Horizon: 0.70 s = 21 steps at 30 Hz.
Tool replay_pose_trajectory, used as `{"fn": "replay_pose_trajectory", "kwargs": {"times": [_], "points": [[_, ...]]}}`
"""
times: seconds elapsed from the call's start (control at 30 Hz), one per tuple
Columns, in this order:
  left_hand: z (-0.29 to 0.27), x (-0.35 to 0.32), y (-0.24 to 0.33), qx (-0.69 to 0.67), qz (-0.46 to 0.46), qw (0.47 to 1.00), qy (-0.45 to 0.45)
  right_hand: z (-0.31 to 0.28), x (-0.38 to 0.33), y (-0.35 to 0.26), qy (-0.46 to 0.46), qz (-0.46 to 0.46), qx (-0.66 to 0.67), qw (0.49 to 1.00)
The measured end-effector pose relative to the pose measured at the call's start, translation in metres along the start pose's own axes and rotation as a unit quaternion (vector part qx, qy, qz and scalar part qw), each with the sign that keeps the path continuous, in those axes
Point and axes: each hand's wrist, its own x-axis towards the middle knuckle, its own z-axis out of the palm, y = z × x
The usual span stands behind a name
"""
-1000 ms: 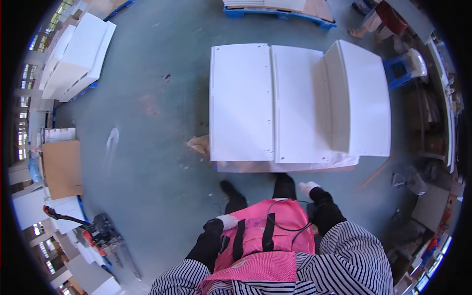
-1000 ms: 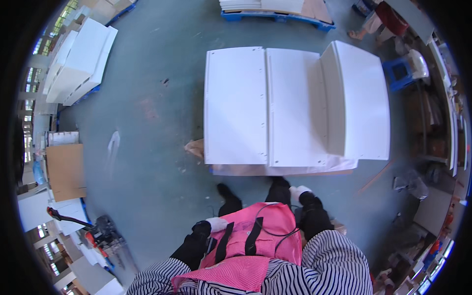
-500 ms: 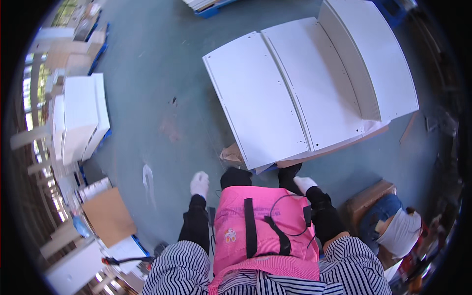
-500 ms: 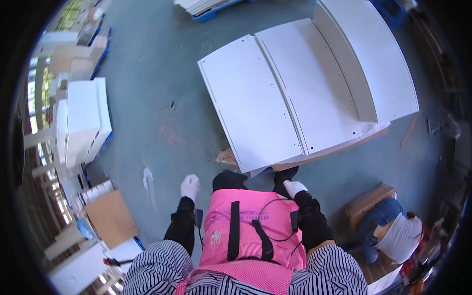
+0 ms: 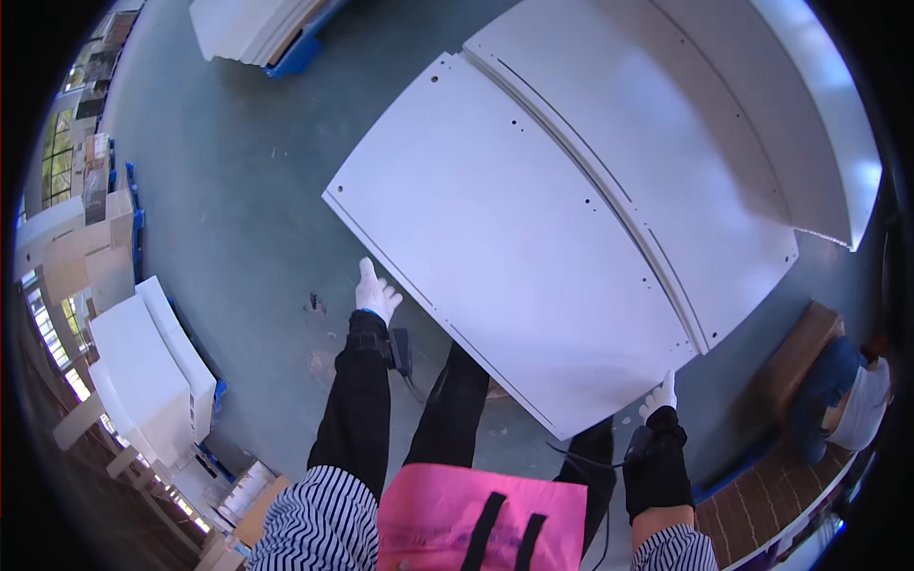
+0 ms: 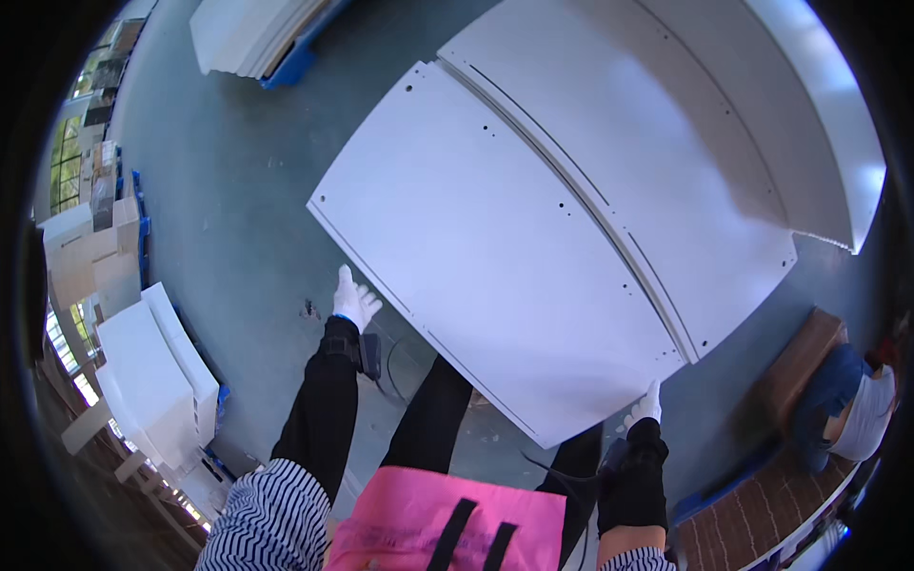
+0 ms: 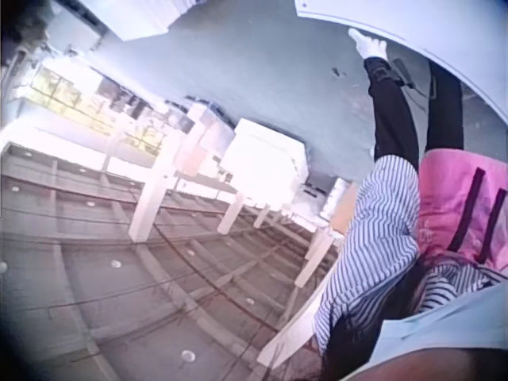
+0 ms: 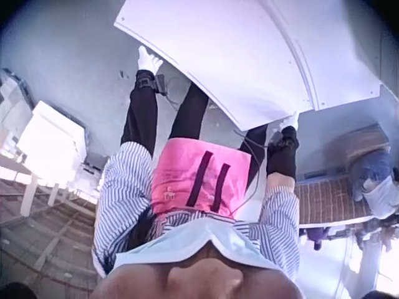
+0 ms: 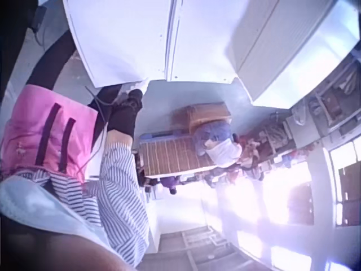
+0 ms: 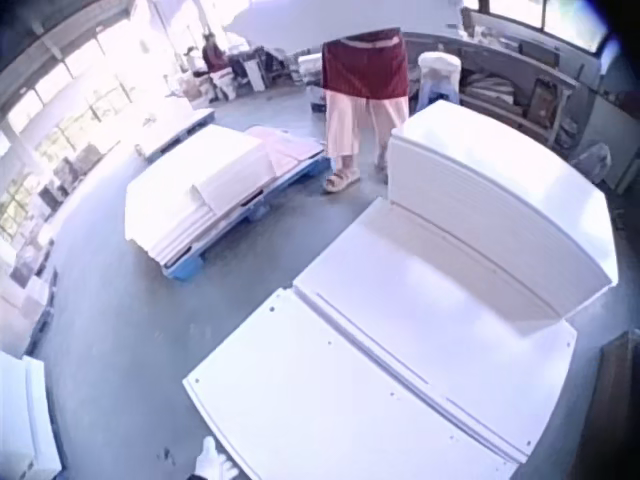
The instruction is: The worker moves white furniture panels between work surfaces, stacks them on a pallet, and cleans the surfaces with a cloth and a sponge.
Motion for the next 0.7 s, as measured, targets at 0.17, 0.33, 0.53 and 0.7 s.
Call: {"fn": "replay_pose_trajectory", "kwargs": {"times": [0.17,0.33,0.53,0.7], "points": [[0.039,0.047,0.027,-0.047,0.074,0.986,-0.14,0.05,0.019,0.003,0.036,-0.121,0.161,0.979],[0.032,0.055,0.026,0.001,0.084,0.993,-0.081,0.061,0.009,0.001,0.061,-0.133,0.191,0.971],[0.036,0.049,0.028,0.012,0.069,0.993,-0.094,0.054,-0.002,-0.004,0.028,-0.131,0.228,0.964],[0.025,0.067,0.032,0.05,0.071,0.996,-0.032,0.044,0.002,-0.001,-0.072,-0.15,0.271,0.948]]}}
